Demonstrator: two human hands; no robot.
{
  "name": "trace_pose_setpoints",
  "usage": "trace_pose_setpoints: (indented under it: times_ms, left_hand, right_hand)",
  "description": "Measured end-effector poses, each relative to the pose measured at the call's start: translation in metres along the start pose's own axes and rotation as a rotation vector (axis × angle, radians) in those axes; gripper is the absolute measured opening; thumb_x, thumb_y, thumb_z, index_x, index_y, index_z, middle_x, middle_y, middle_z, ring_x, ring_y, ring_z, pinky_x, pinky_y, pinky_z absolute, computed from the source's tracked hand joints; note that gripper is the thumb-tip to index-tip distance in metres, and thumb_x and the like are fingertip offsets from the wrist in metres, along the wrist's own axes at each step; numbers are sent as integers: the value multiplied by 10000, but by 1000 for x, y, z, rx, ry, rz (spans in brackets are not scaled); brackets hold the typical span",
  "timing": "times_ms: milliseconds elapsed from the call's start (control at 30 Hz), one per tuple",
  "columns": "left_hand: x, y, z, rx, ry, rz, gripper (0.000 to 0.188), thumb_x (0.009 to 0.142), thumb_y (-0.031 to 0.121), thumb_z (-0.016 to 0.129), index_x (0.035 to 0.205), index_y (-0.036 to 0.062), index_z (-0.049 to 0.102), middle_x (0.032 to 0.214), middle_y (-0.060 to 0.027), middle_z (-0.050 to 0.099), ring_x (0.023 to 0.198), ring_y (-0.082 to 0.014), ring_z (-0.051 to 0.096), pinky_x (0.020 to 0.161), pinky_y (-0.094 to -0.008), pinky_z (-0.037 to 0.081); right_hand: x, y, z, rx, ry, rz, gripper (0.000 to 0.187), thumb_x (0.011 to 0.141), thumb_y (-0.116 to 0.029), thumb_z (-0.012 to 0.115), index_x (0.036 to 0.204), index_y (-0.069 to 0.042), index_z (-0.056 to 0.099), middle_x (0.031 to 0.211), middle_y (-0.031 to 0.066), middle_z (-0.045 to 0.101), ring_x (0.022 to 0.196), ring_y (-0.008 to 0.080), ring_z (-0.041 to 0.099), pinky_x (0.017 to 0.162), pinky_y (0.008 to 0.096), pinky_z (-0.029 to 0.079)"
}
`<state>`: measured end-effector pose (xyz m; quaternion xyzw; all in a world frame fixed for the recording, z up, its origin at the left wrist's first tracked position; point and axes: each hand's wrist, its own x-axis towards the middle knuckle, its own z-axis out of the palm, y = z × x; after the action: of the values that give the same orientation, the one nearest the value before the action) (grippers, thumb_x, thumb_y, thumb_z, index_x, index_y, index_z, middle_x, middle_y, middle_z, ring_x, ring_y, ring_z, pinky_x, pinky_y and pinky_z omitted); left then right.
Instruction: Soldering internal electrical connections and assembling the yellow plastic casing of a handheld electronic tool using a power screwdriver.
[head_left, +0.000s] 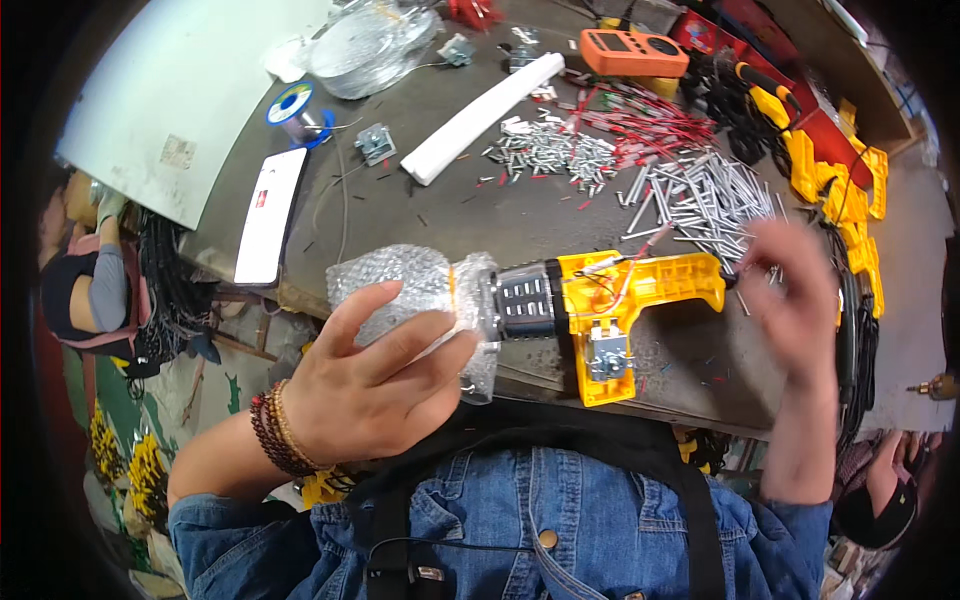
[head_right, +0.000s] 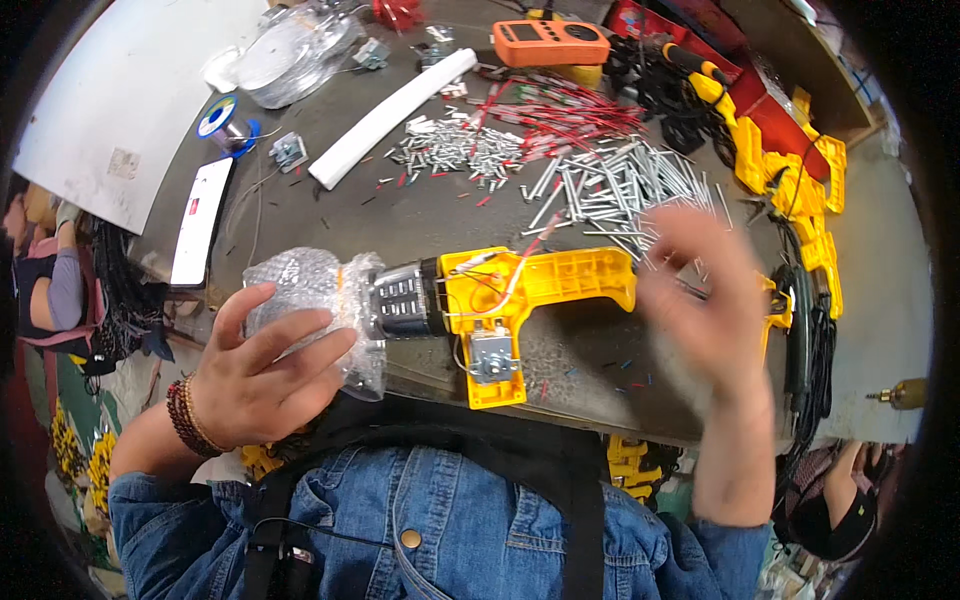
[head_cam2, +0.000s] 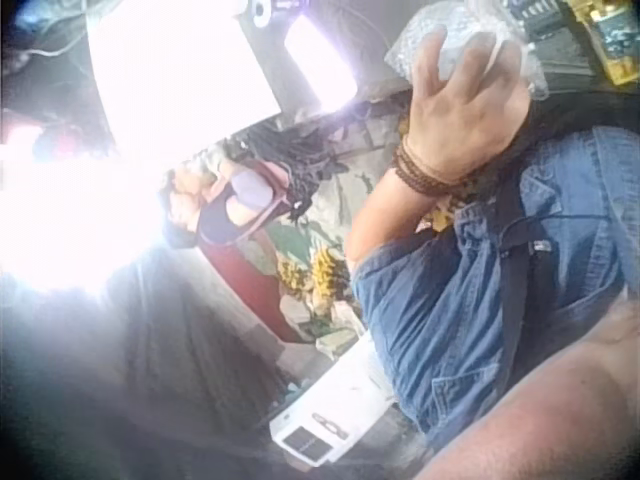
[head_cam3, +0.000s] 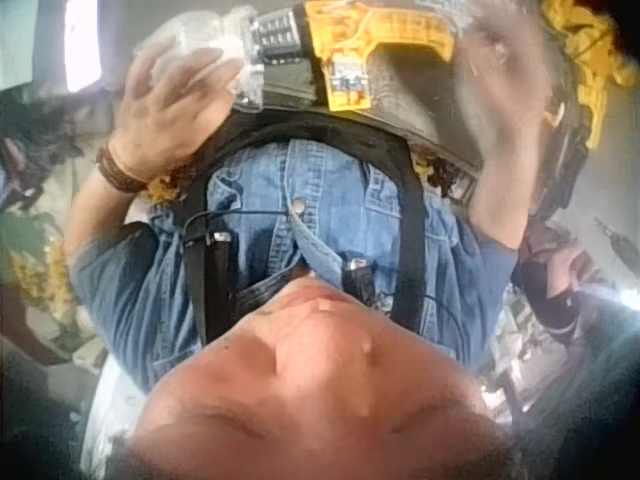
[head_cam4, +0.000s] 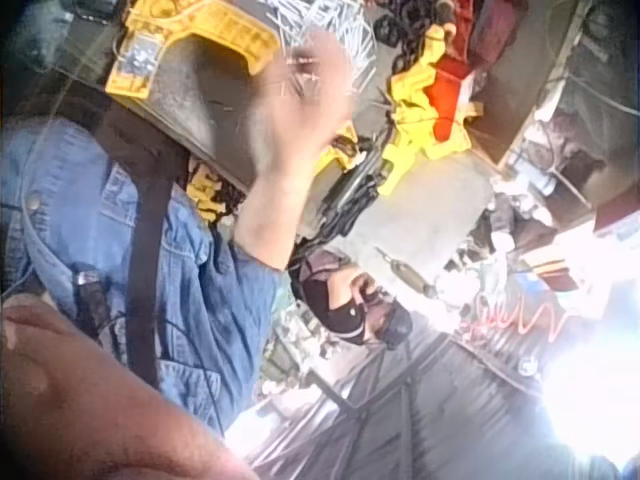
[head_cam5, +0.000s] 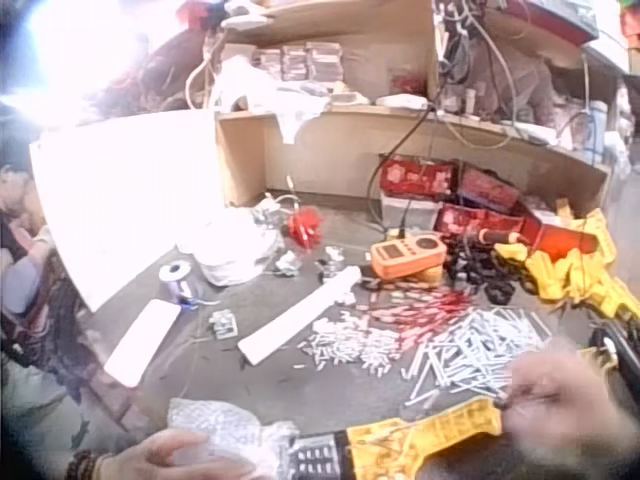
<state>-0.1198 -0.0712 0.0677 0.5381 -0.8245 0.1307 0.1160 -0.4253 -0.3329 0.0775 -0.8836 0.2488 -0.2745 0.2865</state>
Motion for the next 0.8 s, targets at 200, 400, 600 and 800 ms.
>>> trace_pose_setpoints:
  times_ms: [200, 400, 600, 800]
  left_hand:
    - [2, -22, -13, -37, -19, 23, 149, 718, 113, 735, 824, 154, 639, 1150, -13, 665, 1072, -222, 626, 1033, -515, 428]
    - [-5, -35, -38, 41, -198, -24, 257, 675, 130, 721, 930, 129, 687, 1140, -32, 654, 1085, -231, 614, 1021, -494, 433]
    - [-21, -25, -32, -52, -197, 35, 226, 685, 144, 674, 910, 158, 693, 1046, 2, 636, 1015, -188, 595, 989, -429, 437]
    - [-37, -3, -2, 183, -315, 347, 204, 685, 199, 627, 877, 142, 668, 906, 37, 567, 980, -131, 568, 914, -316, 430]
  right_hand:
    - [86, 84, -57, 441, 583, 400, 517, 922, -8, 634, 1418, -64, 496, 1282, 49, 581, 878, 100, 602, 787, 238, 479]
    - [148, 144, -30, 225, 354, -45, 485, 925, -100, 722, 1379, -177, 567, 1149, 8, 635, 926, 69, 577, 808, 216, 467]
    - [129, 99, -73, 143, 560, -227, 324, 1025, -229, 602, 1288, -39, 595, 1157, 80, 683, 964, 107, 616, 860, 233, 496]
    - [32, 73, -84, 967, 552, 16, 334, 1050, -231, 534, 1275, 12, 578, 1205, 144, 646, 916, 156, 640, 864, 259, 526]
